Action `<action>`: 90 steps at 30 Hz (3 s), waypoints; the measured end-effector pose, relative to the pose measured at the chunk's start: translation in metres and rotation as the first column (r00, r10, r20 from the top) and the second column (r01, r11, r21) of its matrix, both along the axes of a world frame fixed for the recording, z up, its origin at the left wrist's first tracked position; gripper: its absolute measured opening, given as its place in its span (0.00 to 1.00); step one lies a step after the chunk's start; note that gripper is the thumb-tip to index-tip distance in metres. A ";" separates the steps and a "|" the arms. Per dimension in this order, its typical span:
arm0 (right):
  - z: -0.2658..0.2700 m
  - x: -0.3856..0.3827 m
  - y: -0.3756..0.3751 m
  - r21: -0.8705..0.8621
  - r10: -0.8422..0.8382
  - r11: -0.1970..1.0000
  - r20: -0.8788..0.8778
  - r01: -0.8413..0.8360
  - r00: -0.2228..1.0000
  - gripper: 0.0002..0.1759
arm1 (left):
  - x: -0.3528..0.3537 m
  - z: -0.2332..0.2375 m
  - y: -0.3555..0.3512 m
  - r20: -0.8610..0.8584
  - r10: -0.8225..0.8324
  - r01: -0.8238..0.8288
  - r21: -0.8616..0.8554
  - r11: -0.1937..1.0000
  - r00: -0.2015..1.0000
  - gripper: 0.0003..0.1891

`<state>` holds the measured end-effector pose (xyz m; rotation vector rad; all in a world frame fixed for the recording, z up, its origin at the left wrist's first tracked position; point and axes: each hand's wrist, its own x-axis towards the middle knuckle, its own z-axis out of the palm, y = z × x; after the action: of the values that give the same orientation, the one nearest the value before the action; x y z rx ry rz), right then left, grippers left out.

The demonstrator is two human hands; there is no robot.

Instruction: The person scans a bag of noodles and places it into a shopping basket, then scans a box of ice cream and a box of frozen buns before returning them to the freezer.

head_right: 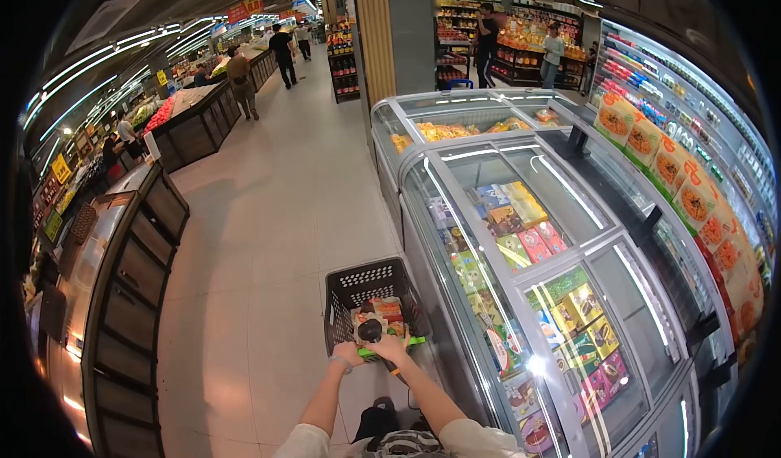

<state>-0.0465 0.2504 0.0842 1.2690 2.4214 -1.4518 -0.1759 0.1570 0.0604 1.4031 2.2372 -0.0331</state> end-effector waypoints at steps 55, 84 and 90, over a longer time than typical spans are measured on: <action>0.008 0.344 -0.367 0.057 -0.074 0.996 0.091 0.069 0.993 0.31 | 0.348 0.025 -0.359 0.024 -0.081 0.082 -0.014 0.997 0.996 0.18; 0.002 0.512 -0.469 0.104 -0.001 0.995 0.048 -0.004 0.999 0.32 | 0.532 0.031 -0.477 0.060 0.086 -0.084 -0.029 0.996 0.995 0.19; 0.012 0.532 -0.496 0.049 0.008 0.999 0.095 -0.013 0.995 0.36 | 0.551 0.025 -0.502 0.030 0.087 -0.088 0.026 0.996 0.996 0.19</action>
<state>0.4860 -0.2457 0.0958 1.3016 2.4130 -1.3059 0.3750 -0.3454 0.0850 1.3092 2.2811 0.0466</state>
